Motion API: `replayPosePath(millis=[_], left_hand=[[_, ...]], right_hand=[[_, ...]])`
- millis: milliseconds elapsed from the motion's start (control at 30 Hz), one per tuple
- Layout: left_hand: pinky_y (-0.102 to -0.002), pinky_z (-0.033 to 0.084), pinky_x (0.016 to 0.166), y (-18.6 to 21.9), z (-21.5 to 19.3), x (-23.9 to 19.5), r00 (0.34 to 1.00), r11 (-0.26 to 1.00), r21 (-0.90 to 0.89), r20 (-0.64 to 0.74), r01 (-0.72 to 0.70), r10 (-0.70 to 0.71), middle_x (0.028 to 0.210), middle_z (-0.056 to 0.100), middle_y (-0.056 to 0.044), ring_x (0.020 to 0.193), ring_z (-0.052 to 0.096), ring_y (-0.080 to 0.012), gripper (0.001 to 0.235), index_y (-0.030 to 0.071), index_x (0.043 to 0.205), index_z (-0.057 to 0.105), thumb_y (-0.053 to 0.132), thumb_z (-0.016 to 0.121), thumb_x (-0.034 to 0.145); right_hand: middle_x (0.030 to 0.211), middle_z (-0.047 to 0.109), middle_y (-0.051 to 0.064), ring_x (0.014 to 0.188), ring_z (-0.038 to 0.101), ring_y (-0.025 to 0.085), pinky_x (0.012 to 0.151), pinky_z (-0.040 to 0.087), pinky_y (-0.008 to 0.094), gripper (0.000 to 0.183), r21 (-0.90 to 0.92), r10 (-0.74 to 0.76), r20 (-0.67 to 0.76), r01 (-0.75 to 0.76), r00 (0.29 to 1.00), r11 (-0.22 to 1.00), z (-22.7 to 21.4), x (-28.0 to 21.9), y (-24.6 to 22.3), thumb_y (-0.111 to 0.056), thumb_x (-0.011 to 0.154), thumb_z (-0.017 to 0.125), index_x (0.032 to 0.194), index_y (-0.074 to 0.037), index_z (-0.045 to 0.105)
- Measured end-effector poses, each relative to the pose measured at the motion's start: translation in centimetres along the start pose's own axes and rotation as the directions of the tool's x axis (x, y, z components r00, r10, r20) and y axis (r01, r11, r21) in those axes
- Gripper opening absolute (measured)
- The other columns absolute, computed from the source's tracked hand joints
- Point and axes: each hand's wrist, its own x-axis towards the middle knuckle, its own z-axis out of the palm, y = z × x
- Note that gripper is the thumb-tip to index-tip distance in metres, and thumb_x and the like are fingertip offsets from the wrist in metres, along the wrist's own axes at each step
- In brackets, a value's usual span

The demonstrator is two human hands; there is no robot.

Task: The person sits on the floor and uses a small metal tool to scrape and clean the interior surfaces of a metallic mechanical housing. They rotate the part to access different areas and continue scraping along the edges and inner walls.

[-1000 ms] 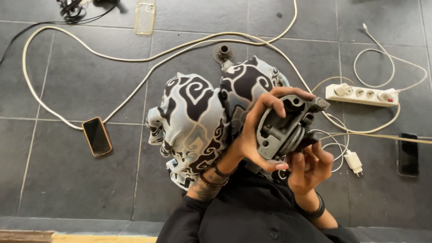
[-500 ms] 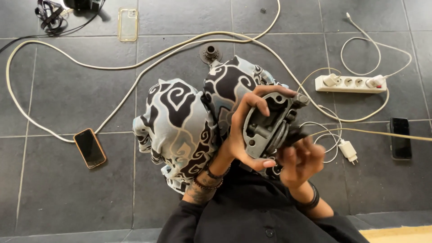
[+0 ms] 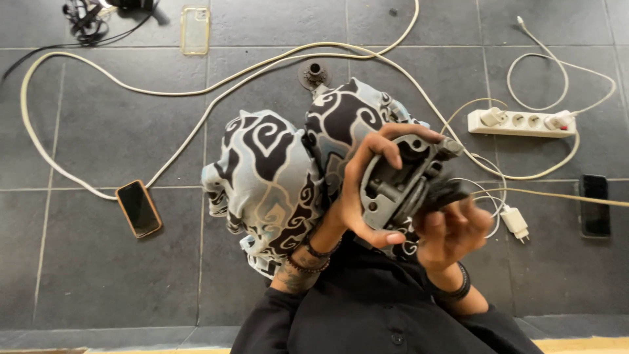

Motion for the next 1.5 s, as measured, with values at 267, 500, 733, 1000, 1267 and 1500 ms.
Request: replayPosePath(millis=[267,500,733,1000,1267,1500], left_hand=[[-0.054,0.055,0.117,-1.1,-0.3,-1.0,0.994,0.981,-0.169,-0.076,-0.09,0.078,0.144,0.05,-0.023,0.141,0.054,-0.0346,0.062,0.015,0.122,0.046,0.039,0.083,0.078],[-0.053,0.056,0.121,-0.1,-0.3,-1.3,0.998,0.998,-0.055,-0.068,-0.005,0.002,0.146,0.053,-0.019,0.139,0.059,-0.0341,0.063,0.018,0.12,0.048,0.046,0.085,0.077],[-0.052,0.055,0.12,-0.2,-0.1,-1.6,0.993,0.99,-0.132,-0.118,-0.041,0.026,0.146,0.051,-0.021,0.143,0.055,-0.0352,0.062,0.016,0.121,0.048,0.043,0.084,0.079],[-0.054,0.054,0.121,-0.7,-0.2,-1.4,0.994,0.993,-0.111,-0.11,-0.036,0.024,0.146,0.052,-0.019,0.143,0.055,-0.0324,0.06,0.017,0.12,0.048,0.041,0.084,0.078],[-0.053,0.054,0.119,-0.7,-0.2,-1.4,0.994,0.985,-0.159,-0.094,-0.065,0.05,0.146,0.049,-0.023,0.142,0.054,-0.0365,0.061,0.015,0.121,0.046,0.036,0.084,0.078],[-0.053,0.058,0.114,-0.2,0.2,-1.2,0.993,0.996,-0.07,-0.112,-0.051,0.043,0.142,0.05,-0.024,0.141,0.055,-0.0352,0.06,0.016,0.119,0.046,0.042,0.083,0.079]], right_hand=[[0.075,0.054,0.012,0.052,0.048,0.012,0.056,0.041,0.03,0.029,-0.133,0.102,0.092,-0.089,0.991,0.987,-2.1,-6.6,0.9,-0.013,0.096,0.065,0.117,0.003,0.051],[0.115,0.054,0.01,0.077,0.06,0.035,0.075,0.053,0.056,0.027,0.098,-0.095,0.03,0.091,0.995,0.991,2.1,1.6,-1.5,-0.008,0.097,0.057,0.121,0.001,0.047],[0.058,0.035,0.008,0.04,0.036,0.014,0.042,0.034,0.03,0.028,0.032,0.084,0.211,-0.092,0.974,0.995,0.6,-4.0,-2.6,-0.009,0.108,0.051,0.134,-0.013,0.041],[0.06,0.038,0.007,0.044,0.032,0.011,0.052,0.03,0.033,0.032,-0.055,0.006,0.094,-0.001,0.996,0.998,0.9,-0.4,-1.7,-0.015,0.104,0.057,0.134,-0.007,0.048],[0.066,0.053,0.011,0.045,0.046,0.012,0.048,0.039,0.03,0.03,-0.079,0.064,0.159,-0.052,0.985,0.996,-2.3,-6.7,0.9,-0.012,0.102,0.06,0.129,-0.005,0.049],[0.077,0.043,0.011,0.052,0.033,0.012,0.054,0.028,0.034,0.029,-0.114,0.06,0.038,-0.056,0.997,0.992,0.3,-1.7,-0.8,-0.019,0.102,0.06,0.116,-0.003,0.042]])
